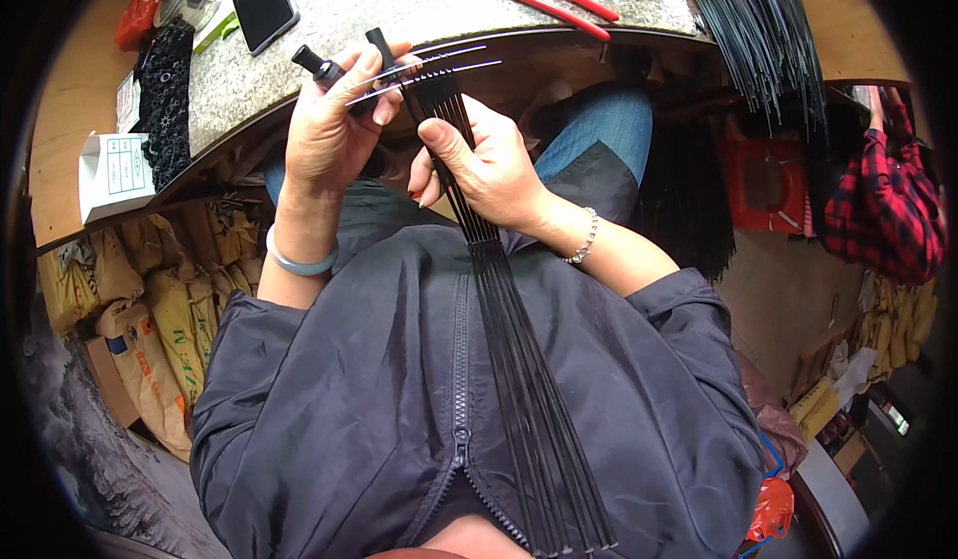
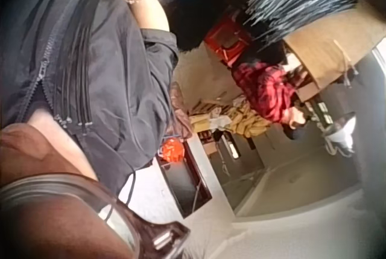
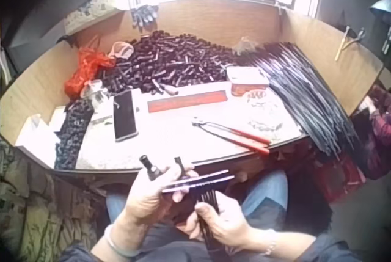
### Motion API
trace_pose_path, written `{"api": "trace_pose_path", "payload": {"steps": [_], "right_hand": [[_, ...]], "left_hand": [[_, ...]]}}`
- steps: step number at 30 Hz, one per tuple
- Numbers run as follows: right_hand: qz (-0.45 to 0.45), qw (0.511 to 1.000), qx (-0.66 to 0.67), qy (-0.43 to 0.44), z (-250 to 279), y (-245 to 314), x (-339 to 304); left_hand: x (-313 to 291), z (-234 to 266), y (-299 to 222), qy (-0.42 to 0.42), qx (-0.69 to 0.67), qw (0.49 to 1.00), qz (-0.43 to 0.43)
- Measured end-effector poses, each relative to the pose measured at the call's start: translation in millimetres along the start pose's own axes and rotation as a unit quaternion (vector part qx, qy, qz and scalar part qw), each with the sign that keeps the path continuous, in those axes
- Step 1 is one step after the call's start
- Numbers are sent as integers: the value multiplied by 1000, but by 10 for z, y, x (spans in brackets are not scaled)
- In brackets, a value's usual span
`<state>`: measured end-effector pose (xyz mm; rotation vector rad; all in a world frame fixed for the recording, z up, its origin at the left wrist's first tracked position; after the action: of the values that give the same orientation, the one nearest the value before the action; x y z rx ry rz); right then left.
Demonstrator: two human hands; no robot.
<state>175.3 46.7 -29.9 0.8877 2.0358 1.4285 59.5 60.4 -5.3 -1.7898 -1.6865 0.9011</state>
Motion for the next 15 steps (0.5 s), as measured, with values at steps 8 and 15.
{"api": "trace_pose_path", "payload": {"steps": [8, 15], "right_hand": [[-10, 1000, -1, -5, -3, -4, 3], [-16, 1000, -18, 3, -6, -11, 0]], "left_hand": [[-11, -15, 0, 18, 36, 999, -15], [-49, -68, -51, 40, 74, 995, -56]]}}
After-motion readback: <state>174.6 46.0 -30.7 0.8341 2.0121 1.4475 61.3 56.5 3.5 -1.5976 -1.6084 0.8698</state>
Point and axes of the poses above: each hand's wrist, its own x-axis towards the middle knuckle, its own z-axis out of the back of the hand, y = z × x, the point moved 7 cm from there along x, towards the middle knuckle, and after that the axes turned 7 degrees about -x, right-handed, at the moved point
